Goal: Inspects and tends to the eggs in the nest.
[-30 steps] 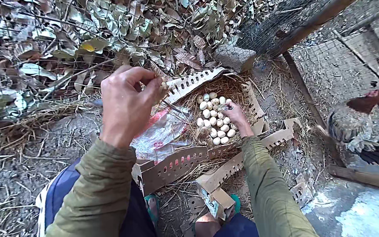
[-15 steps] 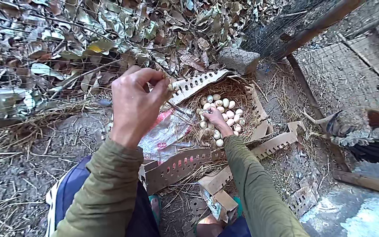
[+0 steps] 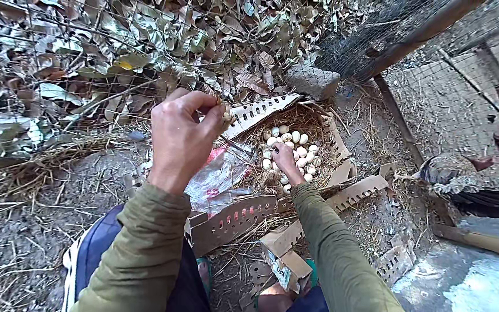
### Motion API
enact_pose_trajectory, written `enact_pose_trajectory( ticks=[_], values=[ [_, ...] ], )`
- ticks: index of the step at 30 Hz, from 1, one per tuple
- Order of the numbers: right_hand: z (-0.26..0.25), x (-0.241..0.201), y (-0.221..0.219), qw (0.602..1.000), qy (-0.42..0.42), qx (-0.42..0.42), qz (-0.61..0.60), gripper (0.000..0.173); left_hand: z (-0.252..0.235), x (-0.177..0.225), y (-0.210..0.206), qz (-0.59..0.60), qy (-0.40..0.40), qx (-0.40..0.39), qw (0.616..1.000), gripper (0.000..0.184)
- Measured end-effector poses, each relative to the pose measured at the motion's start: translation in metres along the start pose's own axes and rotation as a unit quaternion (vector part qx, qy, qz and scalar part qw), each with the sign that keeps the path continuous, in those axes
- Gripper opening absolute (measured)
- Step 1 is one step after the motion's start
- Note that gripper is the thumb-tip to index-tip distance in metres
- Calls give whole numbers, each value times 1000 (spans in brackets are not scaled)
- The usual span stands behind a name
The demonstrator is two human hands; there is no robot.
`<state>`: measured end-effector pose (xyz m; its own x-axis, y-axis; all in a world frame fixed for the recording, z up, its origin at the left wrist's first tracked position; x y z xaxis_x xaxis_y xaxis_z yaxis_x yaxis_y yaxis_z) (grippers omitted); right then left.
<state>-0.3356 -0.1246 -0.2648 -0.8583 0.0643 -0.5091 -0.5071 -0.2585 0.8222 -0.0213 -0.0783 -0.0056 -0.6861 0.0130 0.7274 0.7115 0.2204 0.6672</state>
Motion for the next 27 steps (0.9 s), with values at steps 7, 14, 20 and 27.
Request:
enact_pose_trajectory(
  ticks=[7, 14, 20, 27],
  values=[
    [0, -7, -5, 1000, 16, -17, 15, 29, -1, 0, -3, 7, -1, 2, 1000, 20],
    [-3, -7, -2, 999, -19, -26, 38, 32, -2, -1, -4, 4, -2, 2, 1000, 20],
    [-7, 0, -13, 996, -20, -71, 45, 39, -3, -1, -4, 10, -5, 5, 1000, 20],
    [0, 1, -1, 998, -41, -51, 18, 38, -4, -1, -5, 11, 4, -4, 1000, 20]
  ],
)
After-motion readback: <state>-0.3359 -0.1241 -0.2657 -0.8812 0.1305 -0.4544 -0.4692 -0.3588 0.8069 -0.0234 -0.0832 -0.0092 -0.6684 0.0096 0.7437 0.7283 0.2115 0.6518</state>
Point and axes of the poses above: each hand's wrist, its own z-axis away from the middle knuckle, its own y-axis out of the back of the hand, x = y × z, the point moved 6 cm from there along -z, towards the middle knuckle, and after that the axes turned 3 degrees about -z, right-handed, at the moved point
